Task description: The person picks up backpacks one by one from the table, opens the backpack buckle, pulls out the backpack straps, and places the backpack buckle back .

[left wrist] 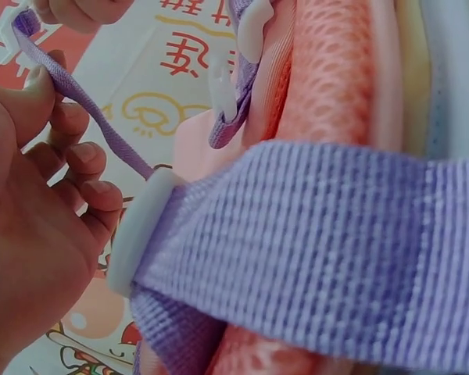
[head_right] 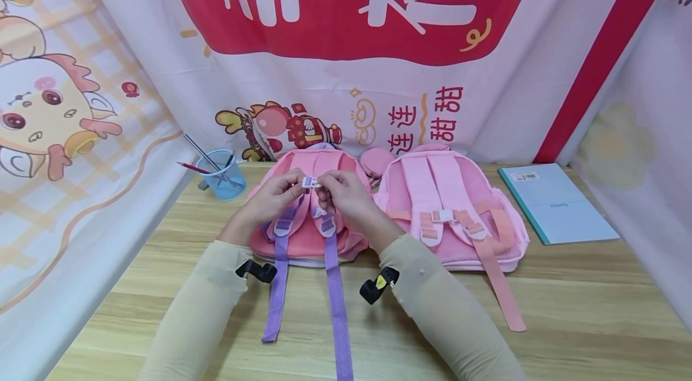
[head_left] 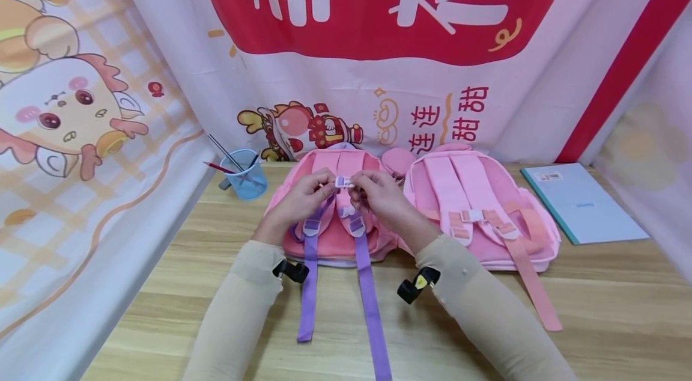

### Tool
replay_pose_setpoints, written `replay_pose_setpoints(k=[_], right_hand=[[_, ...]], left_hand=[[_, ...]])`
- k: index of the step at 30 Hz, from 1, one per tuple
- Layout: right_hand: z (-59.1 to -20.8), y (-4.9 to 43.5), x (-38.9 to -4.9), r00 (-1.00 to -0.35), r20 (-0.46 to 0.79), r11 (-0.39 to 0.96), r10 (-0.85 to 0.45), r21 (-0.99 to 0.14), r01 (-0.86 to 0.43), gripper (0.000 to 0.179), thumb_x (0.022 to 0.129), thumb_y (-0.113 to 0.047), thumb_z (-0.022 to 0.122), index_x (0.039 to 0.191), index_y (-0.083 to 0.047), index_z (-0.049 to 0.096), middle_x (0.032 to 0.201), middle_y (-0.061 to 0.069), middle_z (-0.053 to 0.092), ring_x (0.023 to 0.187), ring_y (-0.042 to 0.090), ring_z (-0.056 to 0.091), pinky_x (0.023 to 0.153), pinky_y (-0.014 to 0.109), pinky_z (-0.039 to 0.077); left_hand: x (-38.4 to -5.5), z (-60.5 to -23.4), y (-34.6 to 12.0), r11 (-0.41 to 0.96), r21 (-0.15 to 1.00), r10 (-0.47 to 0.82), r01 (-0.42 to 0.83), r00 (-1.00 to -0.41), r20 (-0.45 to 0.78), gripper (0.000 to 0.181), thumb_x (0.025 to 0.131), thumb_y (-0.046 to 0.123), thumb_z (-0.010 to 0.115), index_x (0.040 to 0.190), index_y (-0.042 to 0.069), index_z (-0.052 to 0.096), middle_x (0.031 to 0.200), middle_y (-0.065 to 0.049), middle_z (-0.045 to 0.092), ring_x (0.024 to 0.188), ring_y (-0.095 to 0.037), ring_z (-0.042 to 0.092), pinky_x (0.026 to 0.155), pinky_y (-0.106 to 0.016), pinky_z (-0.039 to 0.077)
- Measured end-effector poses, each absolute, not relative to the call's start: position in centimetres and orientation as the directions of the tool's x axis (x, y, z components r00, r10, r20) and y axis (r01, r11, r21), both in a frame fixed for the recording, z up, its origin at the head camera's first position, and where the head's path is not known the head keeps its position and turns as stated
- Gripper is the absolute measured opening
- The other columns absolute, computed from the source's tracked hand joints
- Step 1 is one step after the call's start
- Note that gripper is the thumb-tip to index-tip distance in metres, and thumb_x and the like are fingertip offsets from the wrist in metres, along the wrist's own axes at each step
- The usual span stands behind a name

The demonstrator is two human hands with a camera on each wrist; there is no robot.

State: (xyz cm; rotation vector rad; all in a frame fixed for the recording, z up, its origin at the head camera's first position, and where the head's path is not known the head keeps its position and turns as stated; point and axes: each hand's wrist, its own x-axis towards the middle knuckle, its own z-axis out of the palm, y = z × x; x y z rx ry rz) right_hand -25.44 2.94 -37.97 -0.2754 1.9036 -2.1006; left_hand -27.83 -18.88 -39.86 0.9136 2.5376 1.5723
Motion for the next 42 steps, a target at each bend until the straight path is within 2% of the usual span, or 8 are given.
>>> replay_pose_setpoints(k=[5, 12, 18, 25, 32, 35, 39, 42], right_hand=[[-38.2, 2.9, -25.5, -0.947, -0.033, -0.127, -0.319, -0.989, 0.077, 0.026, 0.114, -0.016, 0.047, 0.097, -0.004, 0.063, 0.079, 0.003, 0.059, 0.068, 0.013, 0.054, 0.058, 0.022, 0.045], [-38.4, 3.0, -25.3, -0.928, -0.010, -0.190, -0.374, -0.978, 0.087, 0.026, 0.113, -0.013, 0.045, 0.095, -0.004, 0.061, 0.079, 0.003, 0.057, 0.068, 0.013, 0.052, 0.058, 0.021, 0.044], [-38.6, 2.8, -25.1, -0.937, -0.008, -0.221, -0.348, -0.971, 0.090, 0.026, 0.114, -0.014, 0.046, 0.096, -0.004, 0.062, 0.079, 0.003, 0.058, 0.069, 0.014, 0.052, 0.059, 0.021, 0.044], [-38.7, 2.8, -25.1, -0.947, -0.011, -0.252, -0.321, -0.963, 0.096, 0.026, 0.114, -0.013, 0.047, 0.096, -0.003, 0.062, 0.079, 0.004, 0.059, 0.069, 0.014, 0.053, 0.059, 0.021, 0.045], [-38.4, 3.2, -25.3, -0.955, -0.048, -0.165, -0.293, -0.981, 0.100, 0.024, 0.112, -0.016, 0.051, 0.098, -0.003, 0.065, 0.079, 0.003, 0.060, 0.068, 0.013, 0.055, 0.057, 0.021, 0.046], [-38.4, 3.5, -25.2, -0.955, -0.063, -0.142, -0.291, -0.984, 0.108, 0.023, 0.112, -0.018, 0.052, 0.101, -0.002, 0.066, 0.081, 0.004, 0.061, 0.069, 0.013, 0.056, 0.057, 0.021, 0.047], [-38.4, 4.4, -25.2, -0.957, -0.089, -0.103, -0.277, -0.987, 0.122, 0.025, 0.113, -0.022, 0.055, 0.108, -0.002, 0.069, 0.084, 0.003, 0.063, 0.071, 0.013, 0.058, 0.059, 0.021, 0.049], [-38.2, 5.2, -25.0, -0.960, -0.094, -0.052, -0.264, -0.992, 0.112, 0.027, 0.113, -0.023, 0.056, 0.114, -0.001, 0.071, 0.086, 0.003, 0.064, 0.074, 0.014, 0.059, 0.062, 0.022, 0.051]], left_hand=[[-28.0, -40.2, -18.7, 0.308, 0.821, 0.477, 0.480, -0.825, 0.303, 0.022, 0.110, -0.001, 0.054, 0.089, 0.000, 0.061, 0.089, -0.005, 0.053, 0.082, -0.015, 0.051, 0.074, -0.024, 0.042], [-27.9, -40.3, -18.5, 0.294, 0.816, 0.465, 0.498, -0.821, 0.333, 0.024, 0.109, -0.002, 0.055, 0.085, 0.000, 0.060, 0.090, -0.009, 0.054, 0.082, -0.016, 0.052, 0.072, -0.024, 0.043], [-27.6, -40.2, -18.4, 0.330, 0.811, 0.458, 0.482, -0.834, 0.309, 0.025, 0.110, 0.000, 0.054, 0.086, -0.002, 0.060, 0.092, -0.009, 0.056, 0.084, -0.019, 0.054, 0.072, -0.024, 0.045], [-27.5, -40.3, -18.4, 0.362, 0.816, 0.448, 0.451, -0.852, 0.272, 0.025, 0.111, 0.003, 0.055, 0.087, 0.001, 0.063, 0.094, -0.007, 0.057, 0.089, -0.022, 0.056, 0.076, -0.026, 0.047], [-27.6, -40.5, -19.2, 0.384, 0.819, 0.452, 0.426, -0.860, 0.235, 0.020, 0.112, 0.009, 0.055, 0.104, 0.001, 0.071, 0.110, -0.012, 0.067, 0.102, -0.023, 0.059, 0.092, -0.034, 0.052], [-27.5, -40.7, -19.9, 0.440, 0.807, 0.460, 0.393, -0.871, 0.173, 0.021, 0.113, 0.013, 0.055, 0.113, 0.003, 0.073, 0.112, -0.011, 0.069, 0.102, -0.022, 0.060, 0.093, -0.036, 0.051], [-27.2, -40.8, -20.8, 0.539, 0.763, 0.471, 0.358, -0.879, 0.080, 0.018, 0.110, 0.019, 0.063, 0.122, 0.011, 0.074, 0.113, -0.007, 0.069, 0.102, -0.023, 0.060, 0.093, -0.037, 0.050], [-27.2, -41.1, -21.5, 0.596, 0.729, 0.479, 0.337, -0.878, 0.014, 0.022, 0.105, 0.024, 0.072, 0.125, 0.016, 0.072, 0.117, -0.005, 0.069, 0.108, -0.024, 0.059, 0.100, -0.042, 0.050]])
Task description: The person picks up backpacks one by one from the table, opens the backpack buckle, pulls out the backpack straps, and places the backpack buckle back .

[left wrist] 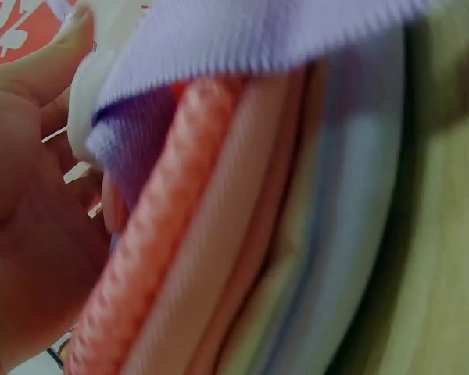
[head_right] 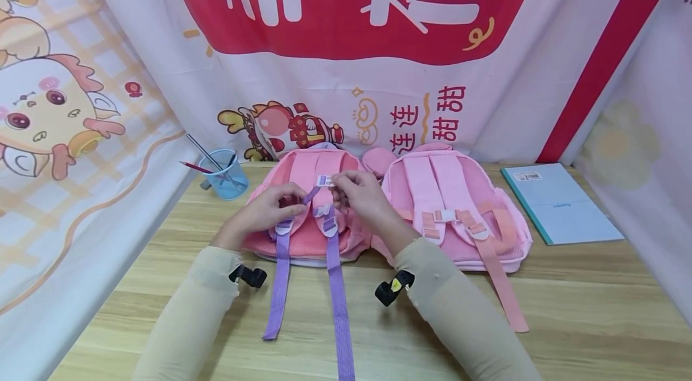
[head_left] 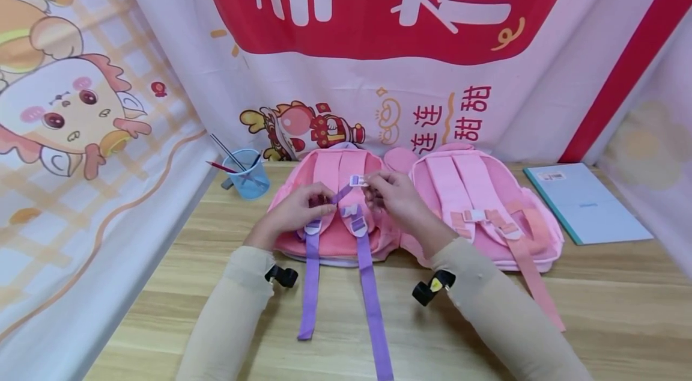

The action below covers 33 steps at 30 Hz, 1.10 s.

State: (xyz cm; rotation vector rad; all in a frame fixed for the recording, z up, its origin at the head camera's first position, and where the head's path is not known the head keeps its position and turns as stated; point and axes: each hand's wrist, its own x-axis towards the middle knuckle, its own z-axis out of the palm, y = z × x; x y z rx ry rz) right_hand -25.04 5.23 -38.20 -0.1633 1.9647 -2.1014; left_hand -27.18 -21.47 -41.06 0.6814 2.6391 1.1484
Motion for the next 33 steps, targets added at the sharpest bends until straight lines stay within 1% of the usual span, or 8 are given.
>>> replay_pose_setpoints(k=[3, 6, 11, 17, 22, 26, 29, 33], right_hand=[[-38.2, 6.1, -25.0, -0.960, -0.087, -0.009, -0.267, -0.996, 0.093, 0.029, 0.113, -0.022, 0.055, 0.118, 0.002, 0.071, 0.086, 0.003, 0.064, 0.074, 0.014, 0.059, 0.063, 0.022, 0.052], [-38.3, 6.9, -25.1, -0.958, -0.089, 0.008, -0.272, -0.996, 0.091, 0.028, 0.112, -0.019, 0.055, 0.117, 0.004, 0.070, 0.084, 0.003, 0.064, 0.071, 0.013, 0.058, 0.061, 0.022, 0.051], [-38.8, 7.8, -25.2, -0.958, -0.100, 0.029, -0.269, -0.995, 0.096, 0.024, 0.110, -0.014, 0.056, 0.113, 0.007, 0.068, 0.079, 0.002, 0.065, 0.067, 0.011, 0.059, 0.059, 0.022, 0.052], [-39.4, 8.5, -25.3, -0.962, -0.133, 0.117, -0.237, -0.987, 0.108, 0.023, 0.107, -0.012, 0.059, 0.108, 0.008, 0.071, 0.076, 0.001, 0.066, 0.068, 0.011, 0.060, 0.061, 0.022, 0.053], [-39.8, 9.2, -25.4, -0.959, -0.171, 0.201, -0.228, -0.972, 0.125, 0.026, 0.106, -0.012, 0.060, 0.109, 0.010, 0.073, 0.070, 0.001, 0.061, 0.060, 0.010, 0.056, 0.054, 0.021, 0.048], [-40.3, 9.7, -25.6, -0.953, -0.195, 0.274, -0.231, -0.953, 0.129, 0.025, 0.104, -0.013, 0.060, 0.100, 0.007, 0.073, 0.061, -0.001, 0.054, 0.052, 0.008, 0.050, 0.047, 0.022, 0.041], [-40.6, 10.0, -25.7, -0.952, -0.192, 0.327, -0.237, -0.939, 0.108, 0.024, 0.104, -0.014, 0.060, 0.092, 0.004, 0.071, 0.058, -0.002, 0.052, 0.049, 0.008, 0.047, 0.044, 0.022, 0.040], [-40.9, 10.4, -25.6, -0.949, -0.213, 0.402, -0.233, -0.910, 0.105, 0.024, 0.104, -0.015, 0.061, 0.091, 0.001, 0.073, 0.054, -0.004, 0.050, 0.044, 0.007, 0.045, 0.043, 0.021, 0.039]], left_hand=[[-27.2, -41.2, -21.9, 0.636, 0.708, 0.465, 0.306, -0.884, -0.036, 0.028, 0.101, 0.027, 0.079, 0.127, 0.018, 0.071, 0.122, -0.003, 0.069, 0.115, -0.024, 0.059, 0.109, -0.047, 0.050], [-27.3, -41.4, -22.1, 0.660, 0.691, 0.455, 0.294, -0.889, -0.056, 0.029, 0.100, 0.026, 0.080, 0.127, 0.018, 0.072, 0.125, -0.002, 0.070, 0.117, -0.024, 0.060, 0.113, -0.050, 0.050], [-27.5, -41.6, -22.2, 0.692, 0.638, 0.477, 0.339, -0.877, -0.051, 0.023, 0.101, 0.023, 0.079, 0.123, 0.017, 0.074, 0.121, -0.002, 0.072, 0.113, -0.022, 0.063, 0.112, -0.049, 0.051], [-27.5, -42.1, -22.2, 0.717, 0.591, 0.496, 0.370, -0.866, -0.059, 0.018, 0.102, 0.023, 0.078, 0.119, 0.018, 0.077, 0.117, 0.001, 0.073, 0.113, -0.019, 0.063, 0.113, -0.048, 0.050], [-27.7, -42.3, -22.1, 0.728, 0.575, 0.493, 0.374, -0.868, -0.059, 0.017, 0.101, 0.023, 0.078, 0.118, 0.018, 0.079, 0.116, 0.001, 0.072, 0.110, -0.018, 0.064, 0.111, -0.046, 0.051], [-27.7, -42.4, -22.0, 0.736, 0.563, 0.493, 0.376, -0.867, -0.065, 0.017, 0.101, 0.025, 0.079, 0.117, 0.019, 0.080, 0.114, 0.003, 0.072, 0.108, -0.016, 0.064, 0.109, -0.045, 0.052], [-27.7, -42.4, -21.8, 0.738, 0.555, 0.498, 0.383, -0.865, -0.065, 0.017, 0.101, 0.025, 0.079, 0.117, 0.018, 0.081, 0.113, 0.002, 0.072, 0.107, -0.016, 0.064, 0.108, -0.045, 0.053], [-27.8, -42.4, -21.6, 0.746, 0.537, 0.502, 0.394, -0.863, -0.065, 0.018, 0.101, 0.026, 0.079, 0.117, 0.017, 0.081, 0.113, 0.001, 0.072, 0.106, -0.016, 0.065, 0.107, -0.045, 0.054]])
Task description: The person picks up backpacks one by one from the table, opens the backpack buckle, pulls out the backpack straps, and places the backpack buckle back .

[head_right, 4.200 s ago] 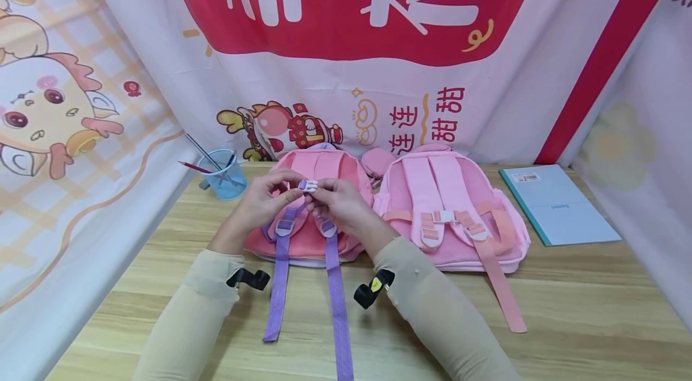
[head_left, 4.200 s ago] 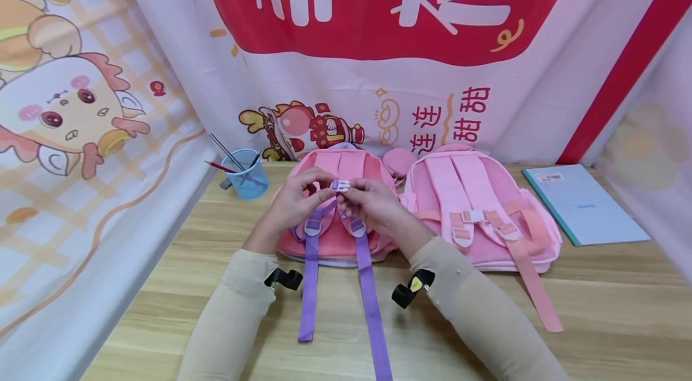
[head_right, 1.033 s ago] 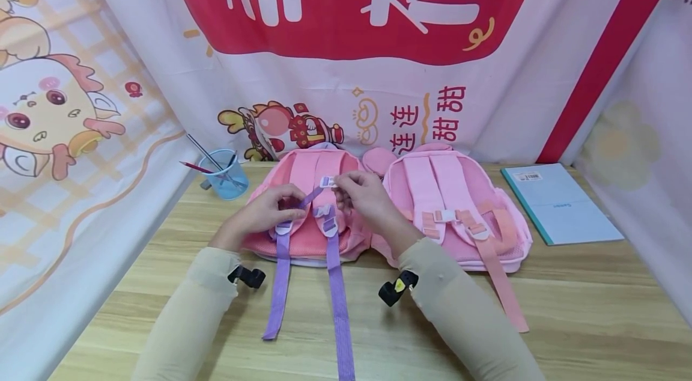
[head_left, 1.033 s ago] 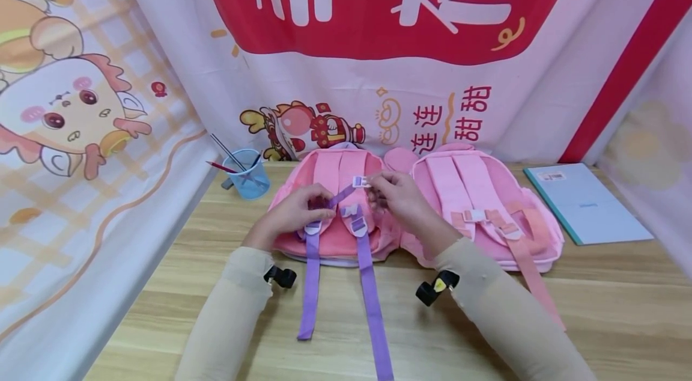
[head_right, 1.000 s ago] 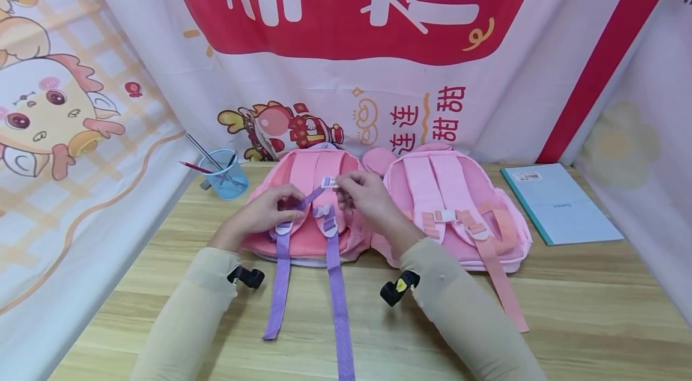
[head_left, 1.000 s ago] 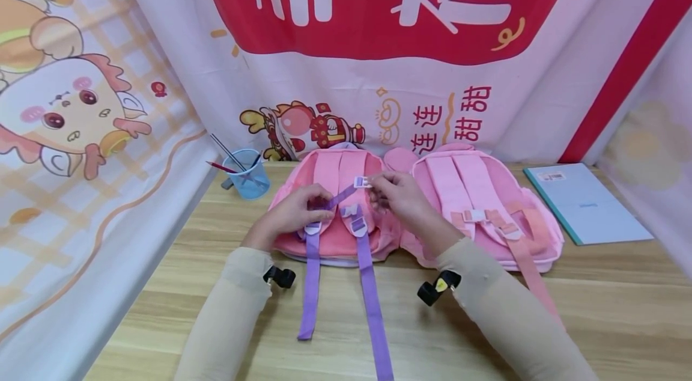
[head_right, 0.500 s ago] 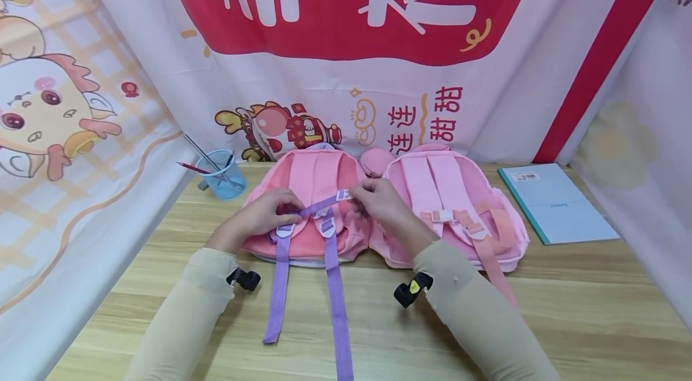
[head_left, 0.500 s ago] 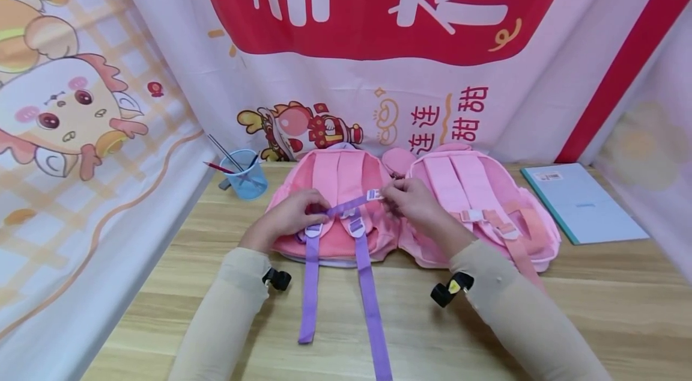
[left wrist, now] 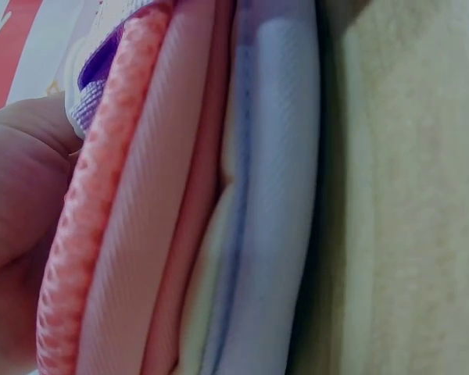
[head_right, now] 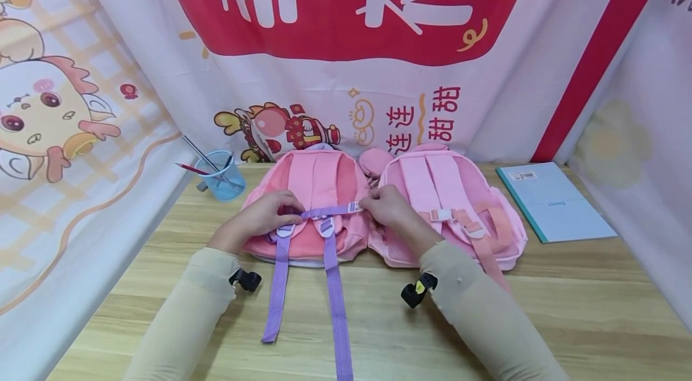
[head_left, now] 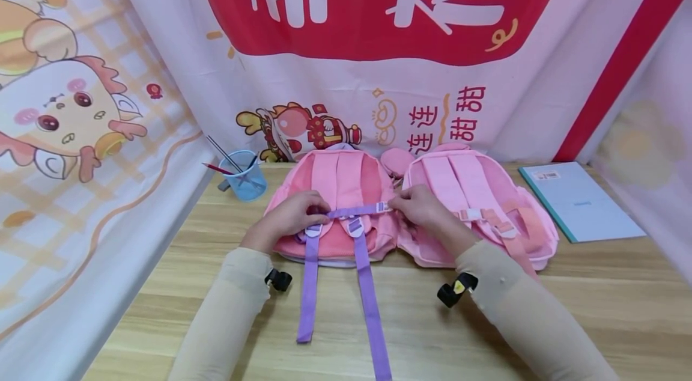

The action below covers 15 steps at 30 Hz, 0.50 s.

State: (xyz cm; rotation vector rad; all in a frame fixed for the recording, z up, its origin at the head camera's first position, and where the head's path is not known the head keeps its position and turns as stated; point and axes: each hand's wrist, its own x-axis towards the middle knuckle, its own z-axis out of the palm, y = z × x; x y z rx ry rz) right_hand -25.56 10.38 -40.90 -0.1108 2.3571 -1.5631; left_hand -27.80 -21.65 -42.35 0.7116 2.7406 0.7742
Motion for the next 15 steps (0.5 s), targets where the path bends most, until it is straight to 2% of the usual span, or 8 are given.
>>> replay_pose_setpoints(k=[4, 15], right_hand=[[-40.99, 10.64, -25.37, -0.942, -0.251, 0.471, -0.223, -0.874, 0.121, 0.023, 0.104, -0.015, 0.062, 0.093, 0.002, 0.074, 0.049, -0.005, 0.047, 0.039, 0.005, 0.042, 0.040, 0.021, 0.036], [-40.95, 10.47, -24.92, -0.943, -0.248, 0.620, -0.222, -0.782, 0.060, 0.032, 0.105, -0.018, 0.064, 0.077, -0.004, 0.071, 0.047, -0.005, 0.046, 0.036, 0.007, 0.043, 0.038, 0.022, 0.036]], left_hand=[[-27.92, -42.35, -21.35, 0.759, 0.514, 0.503, 0.399, -0.861, -0.075, 0.019, 0.101, 0.027, 0.078, 0.117, 0.017, 0.081, 0.112, 0.001, 0.072, 0.104, -0.015, 0.064, 0.105, -0.043, 0.054], [-27.70, -42.14, -21.06, 0.775, 0.508, 0.478, 0.375, -0.875, -0.083, 0.017, 0.101, 0.026, 0.078, 0.115, 0.016, 0.081, 0.110, 0.000, 0.071, 0.101, -0.016, 0.064, 0.103, -0.043, 0.055]])
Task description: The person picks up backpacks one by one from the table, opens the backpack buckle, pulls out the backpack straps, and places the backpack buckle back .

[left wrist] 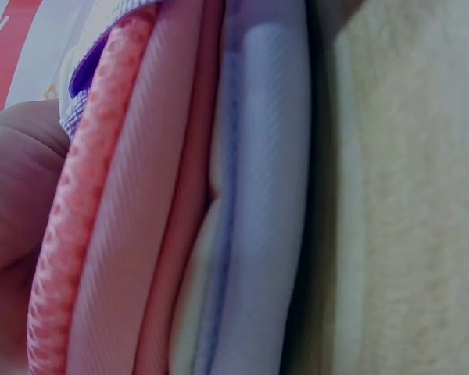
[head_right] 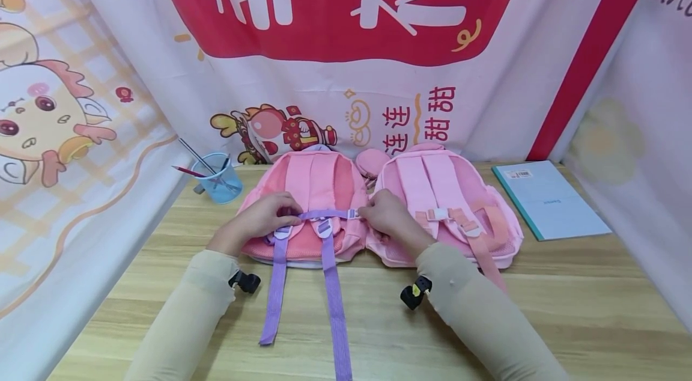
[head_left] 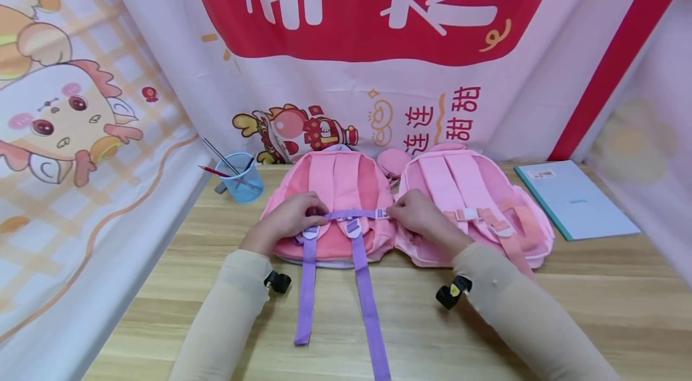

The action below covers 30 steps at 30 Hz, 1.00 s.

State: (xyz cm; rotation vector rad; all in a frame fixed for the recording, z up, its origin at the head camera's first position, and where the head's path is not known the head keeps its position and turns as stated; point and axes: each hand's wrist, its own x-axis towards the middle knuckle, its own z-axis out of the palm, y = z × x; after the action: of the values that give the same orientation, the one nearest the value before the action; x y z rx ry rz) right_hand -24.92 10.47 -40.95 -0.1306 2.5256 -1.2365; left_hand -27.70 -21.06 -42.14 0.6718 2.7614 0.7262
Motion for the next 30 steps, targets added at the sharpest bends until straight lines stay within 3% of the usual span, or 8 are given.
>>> replay_pose_setpoints(k=[13, 19, 24, 30], right_hand=[[-41.0, 10.9, -24.7, -0.939, -0.273, 0.590, -0.207, -0.801, 0.103, 0.037, 0.108, -0.025, 0.060, 0.082, -0.003, 0.073, 0.051, -0.003, 0.051, 0.041, 0.008, 0.046, 0.040, 0.022, 0.038], [-40.7, 11.9, -24.4, -0.939, -0.257, 0.539, -0.227, -0.837, 0.099, 0.035, 0.108, -0.027, 0.058, 0.095, 0.000, 0.076, 0.057, 0.000, 0.059, 0.045, 0.010, 0.053, 0.045, 0.023, 0.045], [-40.4, 13.4, -24.1, -0.937, -0.234, 0.465, -0.260, -0.881, 0.091, 0.034, 0.110, -0.025, 0.057, 0.110, 0.004, 0.074, 0.071, 0.006, 0.068, 0.058, 0.015, 0.063, 0.056, 0.028, 0.055], [-40.2, 16.0, -24.1, -0.948, -0.175, 0.443, -0.265, -0.895, 0.041, 0.032, 0.113, -0.022, 0.056, 0.125, 0.002, 0.073, 0.099, 0.014, 0.076, 0.085, 0.021, 0.072, 0.079, 0.032, 0.063]], left_hand=[[-27.5, -42.6, -21.3, 0.762, 0.508, 0.491, 0.401, -0.870, -0.050, 0.017, 0.103, 0.027, 0.076, 0.117, 0.017, 0.079, 0.114, 0.000, 0.071, 0.107, -0.018, 0.064, 0.108, -0.047, 0.053], [-27.1, -42.6, -21.6, 0.760, 0.501, 0.498, 0.413, -0.866, -0.041, 0.019, 0.103, 0.027, 0.075, 0.118, 0.016, 0.079, 0.116, -0.001, 0.071, 0.109, -0.019, 0.064, 0.107, -0.047, 0.053], [-26.9, -42.4, -21.7, 0.768, 0.504, 0.481, 0.395, -0.875, -0.048, 0.022, 0.103, 0.030, 0.076, 0.121, 0.017, 0.077, 0.117, 0.000, 0.072, 0.110, -0.019, 0.065, 0.109, -0.048, 0.054], [-26.8, -41.6, -21.3, 0.764, 0.537, 0.445, 0.357, -0.895, -0.039, 0.028, 0.103, 0.029, 0.076, 0.126, 0.014, 0.075, 0.118, -0.003, 0.073, 0.108, -0.022, 0.066, 0.105, -0.050, 0.056]])
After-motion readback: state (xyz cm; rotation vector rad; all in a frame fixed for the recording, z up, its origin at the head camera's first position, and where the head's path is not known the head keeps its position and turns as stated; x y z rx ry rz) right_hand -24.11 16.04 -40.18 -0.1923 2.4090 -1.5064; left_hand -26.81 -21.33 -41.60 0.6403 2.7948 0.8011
